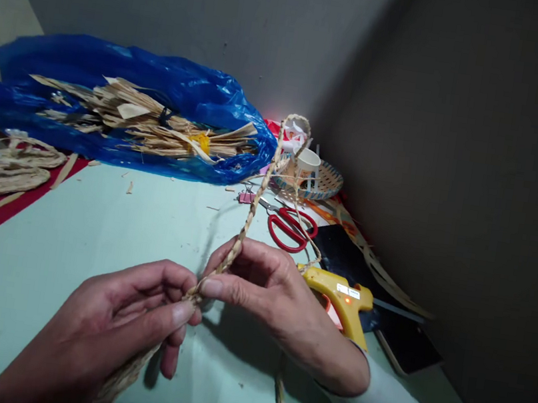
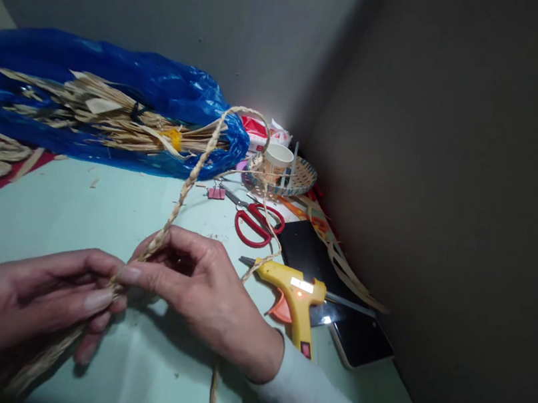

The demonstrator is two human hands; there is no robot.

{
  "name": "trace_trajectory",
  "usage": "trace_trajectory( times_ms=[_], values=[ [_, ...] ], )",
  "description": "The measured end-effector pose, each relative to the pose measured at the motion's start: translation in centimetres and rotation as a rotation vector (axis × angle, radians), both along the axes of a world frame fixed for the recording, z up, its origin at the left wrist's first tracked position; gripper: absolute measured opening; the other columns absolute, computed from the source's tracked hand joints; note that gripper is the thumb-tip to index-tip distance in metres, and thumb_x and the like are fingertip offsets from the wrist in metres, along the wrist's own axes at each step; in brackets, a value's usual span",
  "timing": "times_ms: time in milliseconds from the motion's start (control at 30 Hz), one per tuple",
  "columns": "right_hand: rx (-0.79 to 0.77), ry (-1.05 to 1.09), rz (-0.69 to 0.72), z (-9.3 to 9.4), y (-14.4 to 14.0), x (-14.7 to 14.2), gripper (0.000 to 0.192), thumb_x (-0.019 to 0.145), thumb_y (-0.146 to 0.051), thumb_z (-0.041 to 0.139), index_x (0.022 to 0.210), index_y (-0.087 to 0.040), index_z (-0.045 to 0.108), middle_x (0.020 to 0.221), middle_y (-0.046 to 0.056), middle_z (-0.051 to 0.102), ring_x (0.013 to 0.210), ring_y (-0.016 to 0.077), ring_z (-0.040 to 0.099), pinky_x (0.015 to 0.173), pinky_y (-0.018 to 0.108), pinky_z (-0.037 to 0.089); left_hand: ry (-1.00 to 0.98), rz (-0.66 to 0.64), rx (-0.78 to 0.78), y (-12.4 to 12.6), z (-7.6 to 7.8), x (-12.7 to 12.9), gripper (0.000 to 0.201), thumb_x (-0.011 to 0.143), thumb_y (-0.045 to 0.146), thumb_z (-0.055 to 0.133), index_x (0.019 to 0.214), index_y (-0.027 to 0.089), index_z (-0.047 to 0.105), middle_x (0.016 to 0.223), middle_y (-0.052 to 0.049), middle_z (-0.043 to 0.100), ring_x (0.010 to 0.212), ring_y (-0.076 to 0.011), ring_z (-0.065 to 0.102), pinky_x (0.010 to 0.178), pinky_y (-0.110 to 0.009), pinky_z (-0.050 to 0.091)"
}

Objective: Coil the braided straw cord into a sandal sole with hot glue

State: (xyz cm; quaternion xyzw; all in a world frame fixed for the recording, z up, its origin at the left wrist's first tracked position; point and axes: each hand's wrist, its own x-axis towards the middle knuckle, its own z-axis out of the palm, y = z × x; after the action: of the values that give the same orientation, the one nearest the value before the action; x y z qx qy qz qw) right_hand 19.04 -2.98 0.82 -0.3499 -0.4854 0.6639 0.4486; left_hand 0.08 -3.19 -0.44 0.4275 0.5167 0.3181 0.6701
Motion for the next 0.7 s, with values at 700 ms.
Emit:
trace_trajectory(
  times_ms=[700],
  values=[
    [-0.017, 0.013, 0.022, -0.68, 0.0, -0.44, 0.024, 0.081, -0.031, 0.087, 0.083, -0.014, 0.07, 0.076, -0.001, 0.064, 0.074, 0.0126, 0.059, 0.074, 0.025, 0.046, -0.21, 0.064, -0.194, 0.34, 0.42, 0.1, 0.03, 0.056, 0.04, 0.097, 0.073, 0.022, 0.08, 0.065, 0.002, 0.075, 0.06, -0.0117, 0.065, 0.06, -0.017, 0.053]
  ],
)
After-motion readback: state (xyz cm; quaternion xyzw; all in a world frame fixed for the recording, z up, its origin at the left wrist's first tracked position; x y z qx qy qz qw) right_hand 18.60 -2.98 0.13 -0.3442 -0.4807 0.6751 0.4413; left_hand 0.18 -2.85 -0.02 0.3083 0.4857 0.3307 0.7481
